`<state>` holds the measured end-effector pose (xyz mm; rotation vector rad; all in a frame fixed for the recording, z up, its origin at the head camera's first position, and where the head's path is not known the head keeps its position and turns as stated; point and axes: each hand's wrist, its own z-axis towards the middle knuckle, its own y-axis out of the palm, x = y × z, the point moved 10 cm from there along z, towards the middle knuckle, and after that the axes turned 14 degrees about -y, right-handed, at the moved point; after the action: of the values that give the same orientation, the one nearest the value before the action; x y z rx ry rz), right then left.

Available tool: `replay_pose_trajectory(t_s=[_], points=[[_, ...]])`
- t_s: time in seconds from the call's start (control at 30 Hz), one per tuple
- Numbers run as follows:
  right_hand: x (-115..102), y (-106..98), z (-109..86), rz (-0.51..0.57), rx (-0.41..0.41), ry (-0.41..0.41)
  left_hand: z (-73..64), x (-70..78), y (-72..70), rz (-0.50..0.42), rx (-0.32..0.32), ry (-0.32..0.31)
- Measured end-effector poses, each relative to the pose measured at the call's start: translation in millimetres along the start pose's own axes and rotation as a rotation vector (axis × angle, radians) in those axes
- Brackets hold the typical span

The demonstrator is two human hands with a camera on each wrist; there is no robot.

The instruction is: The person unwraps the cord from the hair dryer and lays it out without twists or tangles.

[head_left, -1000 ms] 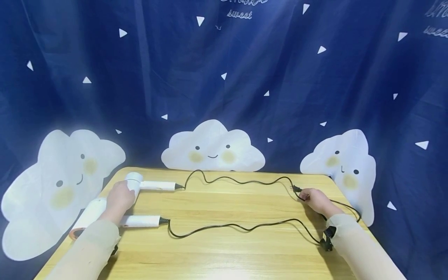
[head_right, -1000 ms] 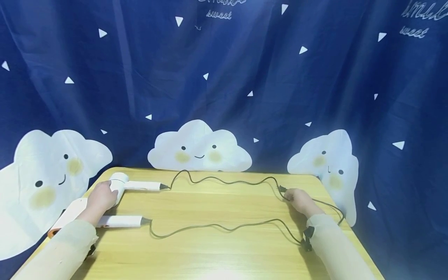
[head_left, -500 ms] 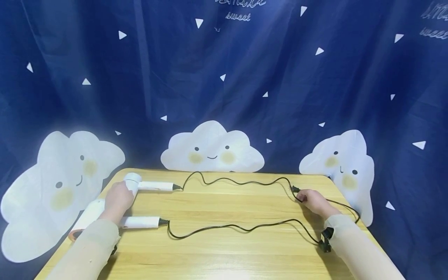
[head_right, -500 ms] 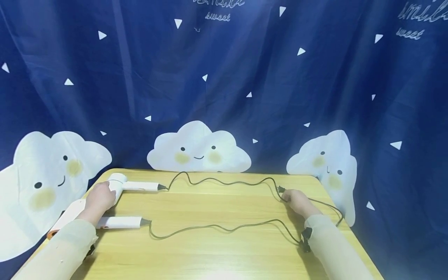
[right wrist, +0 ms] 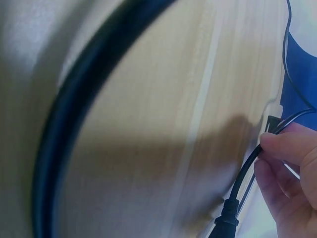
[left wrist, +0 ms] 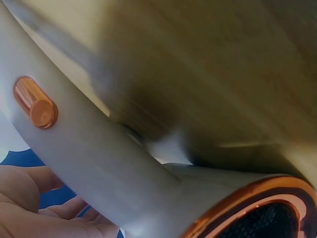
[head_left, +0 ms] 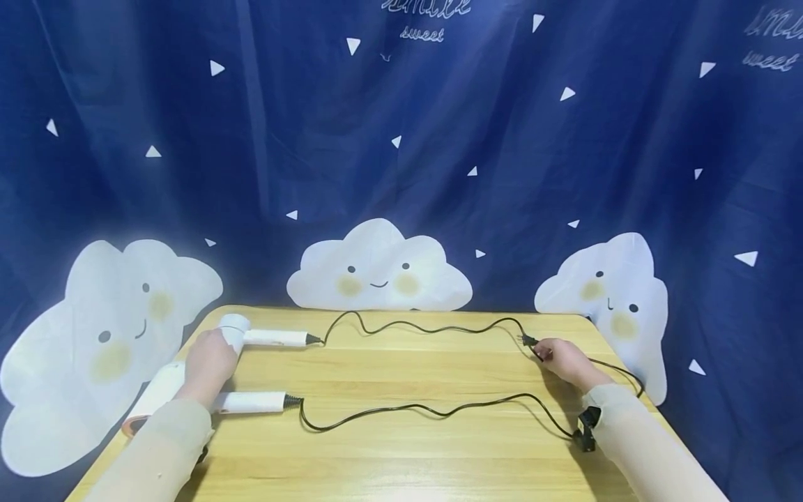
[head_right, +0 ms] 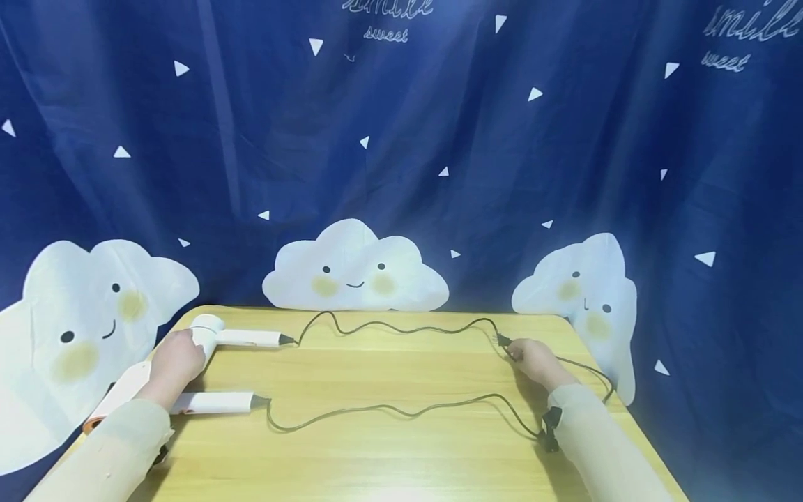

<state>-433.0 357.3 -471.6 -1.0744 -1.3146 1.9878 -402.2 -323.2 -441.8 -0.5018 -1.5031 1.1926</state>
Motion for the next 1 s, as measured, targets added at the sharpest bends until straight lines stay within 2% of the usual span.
replay_pose_trajectory(t_s=[0.27,0.43,0.6,0.67,0.83,1.0], points=[[3,-4,-4.4,0.007,0.018,0.008,-4.3,6.1,-2.2,0.0,0.014,0.022],[5,-7,-6.1,0.005,0.035,0.016,-10.1,17.6,-7.6,0.009,0.038,0.061],[4,-13,-8.4,0.01,0.04,0.037,-17.0,24.8,-12.6,-0.025,0.036,0.064],[2,-17,-10.2,0.02,0.048,0.046,-20.5,28.2,-14.0,-0.034,0.039,0.083],[-7,-33,-14.8,0.027,0.084,0.024,-31.7,43.3,-19.0,-0.054,0.054,0.15],[-10,-43,-18.9,0.027,0.101,0.022,-42.3,60.2,-25.4,-0.079,0.055,0.189]])
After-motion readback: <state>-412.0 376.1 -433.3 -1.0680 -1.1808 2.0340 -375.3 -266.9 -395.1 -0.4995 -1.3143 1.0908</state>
